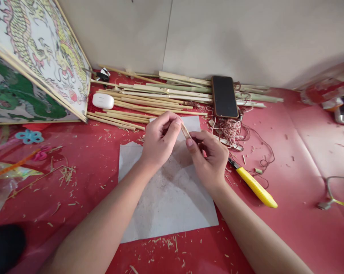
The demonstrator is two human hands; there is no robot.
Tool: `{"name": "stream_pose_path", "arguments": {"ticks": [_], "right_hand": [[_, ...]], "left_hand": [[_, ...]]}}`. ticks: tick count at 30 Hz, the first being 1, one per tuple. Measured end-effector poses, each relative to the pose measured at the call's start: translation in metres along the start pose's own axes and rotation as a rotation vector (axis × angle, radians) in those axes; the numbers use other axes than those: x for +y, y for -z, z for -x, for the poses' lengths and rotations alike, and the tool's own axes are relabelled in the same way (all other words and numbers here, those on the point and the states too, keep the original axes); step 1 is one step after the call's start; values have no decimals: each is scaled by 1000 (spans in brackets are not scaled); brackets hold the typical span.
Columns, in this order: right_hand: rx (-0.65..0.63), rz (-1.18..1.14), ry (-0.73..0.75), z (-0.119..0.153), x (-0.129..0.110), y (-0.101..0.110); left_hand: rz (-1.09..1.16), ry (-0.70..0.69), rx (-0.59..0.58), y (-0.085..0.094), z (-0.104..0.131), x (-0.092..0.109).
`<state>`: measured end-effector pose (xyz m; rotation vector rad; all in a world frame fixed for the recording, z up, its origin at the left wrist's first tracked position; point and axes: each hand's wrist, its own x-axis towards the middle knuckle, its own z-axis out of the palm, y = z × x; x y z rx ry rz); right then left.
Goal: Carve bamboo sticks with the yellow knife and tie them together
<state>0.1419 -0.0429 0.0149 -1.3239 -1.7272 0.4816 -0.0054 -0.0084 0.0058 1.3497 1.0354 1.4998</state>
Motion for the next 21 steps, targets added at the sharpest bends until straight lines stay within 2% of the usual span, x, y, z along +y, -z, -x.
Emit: {"name": "stream_pose_path", "arguments": {"ticks": [13,21], "right_hand": [[-89,-210,-103,2,0,1],[-36,-117,-103,2,1,-1]], "left_hand": [[-27,-19,-27,1,0,0],[-7,-7,-31,1,1,-1]]}}
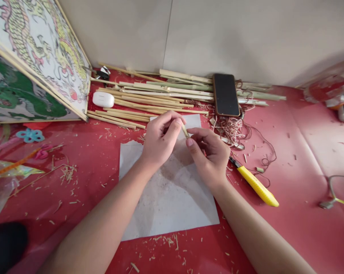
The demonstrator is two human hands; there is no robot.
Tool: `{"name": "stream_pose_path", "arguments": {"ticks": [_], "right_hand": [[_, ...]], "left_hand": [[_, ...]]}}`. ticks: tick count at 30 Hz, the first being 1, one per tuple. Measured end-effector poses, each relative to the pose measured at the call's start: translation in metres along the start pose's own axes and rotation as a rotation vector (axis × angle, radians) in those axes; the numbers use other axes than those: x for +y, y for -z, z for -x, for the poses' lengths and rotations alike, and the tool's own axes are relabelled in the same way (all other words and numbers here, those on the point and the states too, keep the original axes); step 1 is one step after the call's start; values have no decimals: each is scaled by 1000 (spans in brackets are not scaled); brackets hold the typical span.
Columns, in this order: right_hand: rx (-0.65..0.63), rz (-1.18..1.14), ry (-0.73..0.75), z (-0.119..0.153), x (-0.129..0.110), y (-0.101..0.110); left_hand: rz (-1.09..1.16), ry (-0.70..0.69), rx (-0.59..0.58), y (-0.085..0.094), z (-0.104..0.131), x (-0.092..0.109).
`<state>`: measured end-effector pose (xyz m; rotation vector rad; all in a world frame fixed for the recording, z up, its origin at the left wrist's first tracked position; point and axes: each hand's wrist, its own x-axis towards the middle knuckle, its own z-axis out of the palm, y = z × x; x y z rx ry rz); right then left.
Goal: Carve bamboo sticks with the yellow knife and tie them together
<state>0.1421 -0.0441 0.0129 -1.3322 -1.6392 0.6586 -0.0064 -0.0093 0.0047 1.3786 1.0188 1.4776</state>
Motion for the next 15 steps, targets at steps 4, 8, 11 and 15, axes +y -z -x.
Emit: {"name": "stream_pose_path", "arguments": {"ticks": [4,8,11,15], "right_hand": [[21,71,12,-2,1,0],[-79,277,78,-3,0,-1],[-186,436,131,-1,-1,-2],[-228,526,183,0,-4,-1]], "left_hand": [[20,18,46,0,-1,-3],[58,29,106,1,-3,-7],[86,30,126,0,-5,-8],[91,29,148,0,-6,-8]]}}
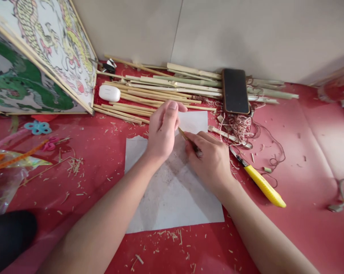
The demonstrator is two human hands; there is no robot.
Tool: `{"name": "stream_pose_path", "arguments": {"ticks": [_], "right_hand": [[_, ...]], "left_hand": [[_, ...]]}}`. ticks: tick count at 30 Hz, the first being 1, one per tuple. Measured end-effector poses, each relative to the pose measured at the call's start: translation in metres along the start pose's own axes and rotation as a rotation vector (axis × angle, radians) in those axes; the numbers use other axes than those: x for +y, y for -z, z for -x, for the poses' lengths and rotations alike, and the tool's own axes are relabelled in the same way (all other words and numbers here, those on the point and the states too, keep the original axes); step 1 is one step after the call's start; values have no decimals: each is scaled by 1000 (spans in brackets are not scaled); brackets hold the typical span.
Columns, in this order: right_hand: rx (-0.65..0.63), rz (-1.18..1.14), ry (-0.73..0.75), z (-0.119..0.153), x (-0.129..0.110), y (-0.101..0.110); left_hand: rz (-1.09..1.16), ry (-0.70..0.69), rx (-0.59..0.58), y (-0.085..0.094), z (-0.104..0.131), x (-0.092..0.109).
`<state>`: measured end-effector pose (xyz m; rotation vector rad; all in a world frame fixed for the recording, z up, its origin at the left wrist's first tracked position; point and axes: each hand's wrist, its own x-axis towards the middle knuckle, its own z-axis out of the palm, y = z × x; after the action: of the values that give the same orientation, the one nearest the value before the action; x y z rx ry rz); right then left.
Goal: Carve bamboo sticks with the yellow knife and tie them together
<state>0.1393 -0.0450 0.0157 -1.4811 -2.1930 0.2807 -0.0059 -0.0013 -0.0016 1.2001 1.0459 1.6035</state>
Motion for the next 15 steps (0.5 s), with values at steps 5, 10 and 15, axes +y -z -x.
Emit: {"name": "stream_pose_path", "arguments": {"ticks": [5,10,15], "right_hand": [[-173,-108,130,-3,-1,10],[-148,-62,51,-4,-2,10],[-201,-67,96,-4,-6,18]], "left_hand": [[-19,23,31,1,-1,-3],[-38,28,14,1,-1,-3],[-11,73,53,0,-1,-3]]}}
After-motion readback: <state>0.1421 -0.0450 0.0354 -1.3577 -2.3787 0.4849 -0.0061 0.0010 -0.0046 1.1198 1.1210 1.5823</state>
